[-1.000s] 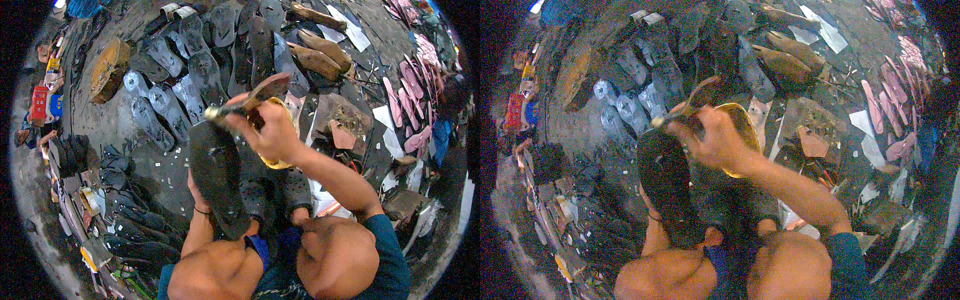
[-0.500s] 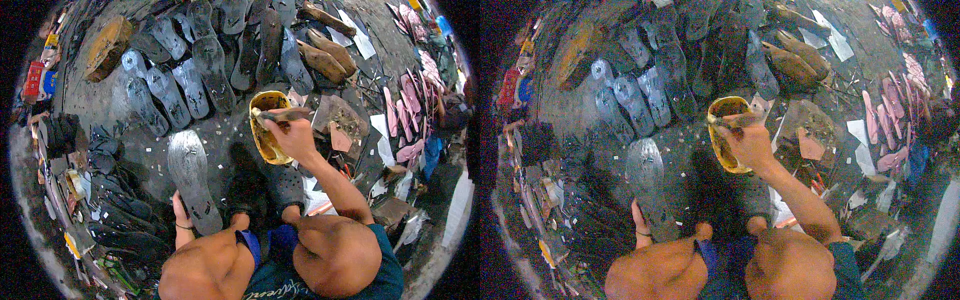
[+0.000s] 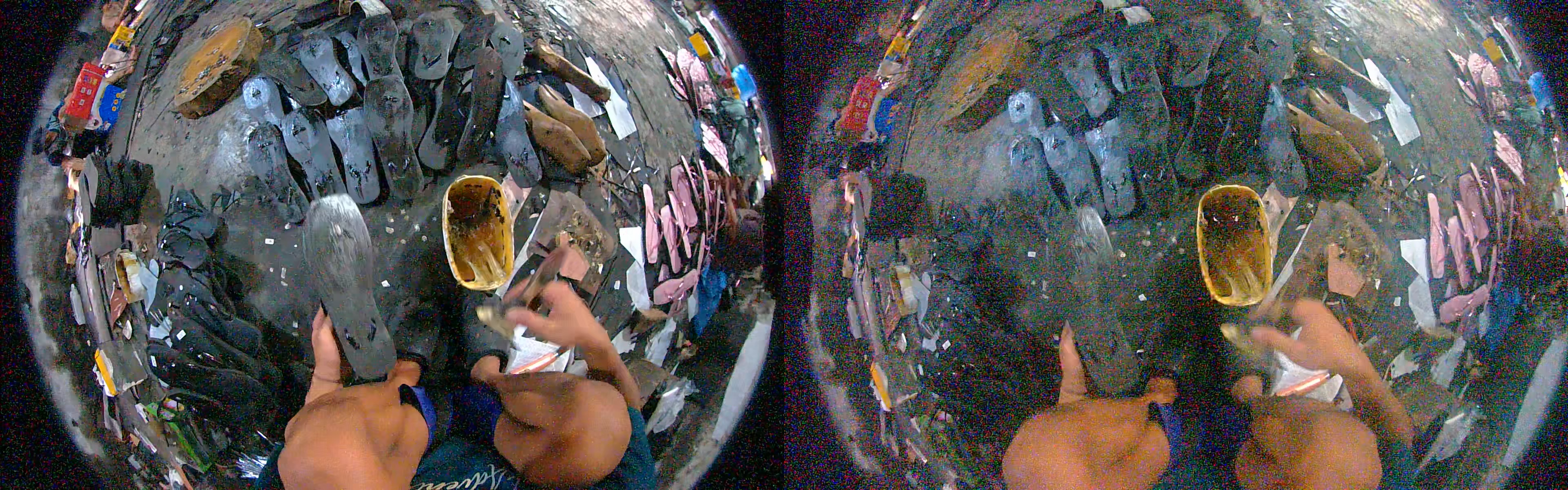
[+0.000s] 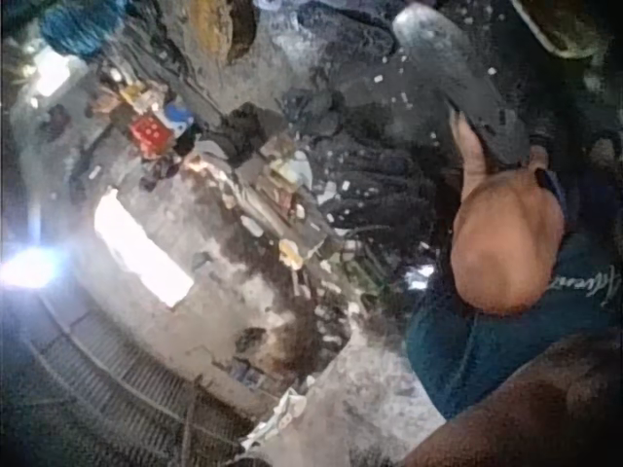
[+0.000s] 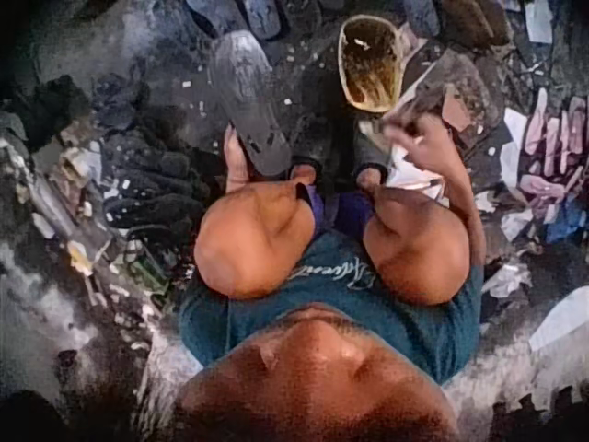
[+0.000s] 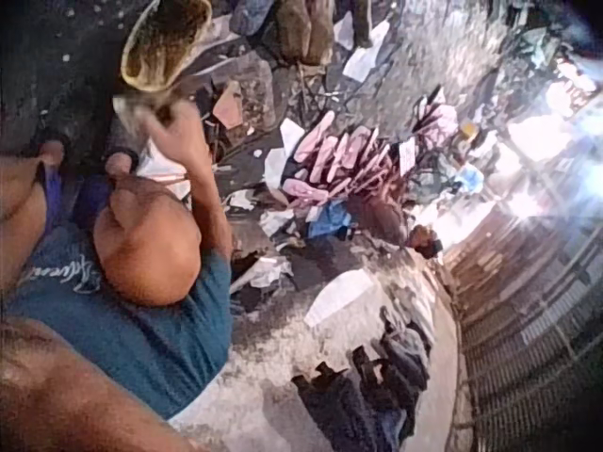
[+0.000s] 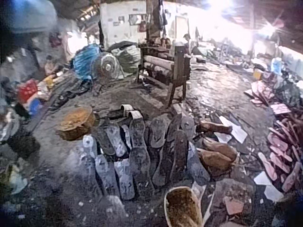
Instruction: The person paints the soles of multiple black slippers with a dark substance using a brush. They repeatedly dip the brush into a yellow container, apply the substance to each slipper sole, and place the treated slippers back on the floor.
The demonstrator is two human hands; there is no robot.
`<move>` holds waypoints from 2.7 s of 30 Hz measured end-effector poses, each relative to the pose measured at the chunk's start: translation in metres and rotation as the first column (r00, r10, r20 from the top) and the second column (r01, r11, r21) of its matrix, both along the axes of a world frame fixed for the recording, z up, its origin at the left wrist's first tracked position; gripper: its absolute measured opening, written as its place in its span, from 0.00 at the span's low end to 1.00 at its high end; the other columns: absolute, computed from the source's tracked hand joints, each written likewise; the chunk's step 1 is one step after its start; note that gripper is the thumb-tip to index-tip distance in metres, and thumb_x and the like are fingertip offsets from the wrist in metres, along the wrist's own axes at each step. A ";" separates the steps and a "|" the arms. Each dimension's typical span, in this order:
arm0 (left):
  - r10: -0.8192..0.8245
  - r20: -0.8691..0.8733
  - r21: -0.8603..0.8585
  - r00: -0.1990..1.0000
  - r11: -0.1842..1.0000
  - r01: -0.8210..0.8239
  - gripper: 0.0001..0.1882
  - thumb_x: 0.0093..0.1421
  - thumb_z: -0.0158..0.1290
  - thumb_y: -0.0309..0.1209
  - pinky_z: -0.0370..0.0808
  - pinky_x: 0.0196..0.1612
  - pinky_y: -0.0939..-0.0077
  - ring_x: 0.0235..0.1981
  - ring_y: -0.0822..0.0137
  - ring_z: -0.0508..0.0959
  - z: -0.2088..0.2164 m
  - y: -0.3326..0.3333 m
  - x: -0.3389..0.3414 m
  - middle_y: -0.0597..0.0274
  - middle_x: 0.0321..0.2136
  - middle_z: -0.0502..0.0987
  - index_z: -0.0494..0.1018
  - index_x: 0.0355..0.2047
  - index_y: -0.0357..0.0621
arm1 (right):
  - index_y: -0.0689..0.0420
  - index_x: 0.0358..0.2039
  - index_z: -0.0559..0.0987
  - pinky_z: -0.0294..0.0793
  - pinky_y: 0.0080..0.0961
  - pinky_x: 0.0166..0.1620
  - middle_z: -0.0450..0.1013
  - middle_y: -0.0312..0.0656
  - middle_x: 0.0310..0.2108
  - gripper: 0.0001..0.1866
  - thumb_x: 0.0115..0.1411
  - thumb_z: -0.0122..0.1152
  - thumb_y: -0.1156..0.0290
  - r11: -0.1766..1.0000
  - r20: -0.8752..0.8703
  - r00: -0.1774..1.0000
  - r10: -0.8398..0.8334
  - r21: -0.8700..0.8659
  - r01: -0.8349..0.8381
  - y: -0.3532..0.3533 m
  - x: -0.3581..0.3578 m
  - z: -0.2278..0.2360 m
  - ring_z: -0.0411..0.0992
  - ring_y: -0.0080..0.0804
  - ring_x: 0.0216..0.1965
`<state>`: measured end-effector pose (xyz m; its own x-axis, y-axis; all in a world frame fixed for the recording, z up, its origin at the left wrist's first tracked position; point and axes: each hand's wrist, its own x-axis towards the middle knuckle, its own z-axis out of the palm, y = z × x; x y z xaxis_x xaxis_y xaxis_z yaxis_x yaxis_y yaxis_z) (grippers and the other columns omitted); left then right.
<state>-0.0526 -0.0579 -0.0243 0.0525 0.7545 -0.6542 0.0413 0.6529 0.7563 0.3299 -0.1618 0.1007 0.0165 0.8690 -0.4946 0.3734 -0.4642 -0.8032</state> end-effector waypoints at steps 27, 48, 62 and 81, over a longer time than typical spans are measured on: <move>0.183 0.850 -0.250 0.494 0.965 0.073 0.31 0.70 0.36 0.53 0.76 0.54 0.59 0.48 0.57 0.78 0.075 0.115 0.125 0.52 0.53 0.75 0.68 0.59 0.41 | 0.51 0.56 0.75 0.73 0.38 0.44 0.74 0.41 0.36 0.31 0.48 0.64 0.73 0.502 0.019 0.927 0.375 0.836 -0.221 0.080 -0.095 0.010 0.74 0.41 0.42; 0.033 0.672 -0.139 0.739 0.987 0.082 0.25 0.70 0.37 0.42 0.82 0.41 0.62 0.34 0.60 0.84 0.055 0.129 0.157 0.52 0.38 0.83 0.75 0.49 0.35 | 0.47 0.51 0.81 0.72 0.34 0.42 0.77 0.38 0.35 0.22 0.53 0.66 0.68 0.555 0.124 0.952 0.279 0.789 -0.265 0.082 -0.094 -0.016 0.75 0.38 0.38; 0.082 0.691 0.072 0.718 0.981 -0.181 0.15 0.69 0.44 0.40 0.78 0.45 0.63 0.36 0.62 0.81 -0.003 0.367 0.245 0.59 0.38 0.80 0.73 0.43 0.42 | 0.60 0.42 0.82 0.75 0.31 0.45 0.81 0.46 0.36 0.13 0.59 0.68 0.67 0.874 0.199 0.928 -0.314 0.442 0.201 0.033 -0.044 -0.039 0.79 0.39 0.37; 0.163 -0.987 0.147 0.011 0.855 0.497 0.23 0.41 0.63 0.43 0.77 0.46 0.53 0.32 0.43 0.81 0.039 0.269 -0.184 0.45 0.30 0.82 0.80 0.31 0.35 | 0.65 0.50 0.79 0.72 0.31 0.54 0.78 0.51 0.47 0.17 0.67 0.59 0.66 0.873 0.260 0.871 -0.418 0.382 0.305 0.062 -0.035 -0.053 0.76 0.37 0.49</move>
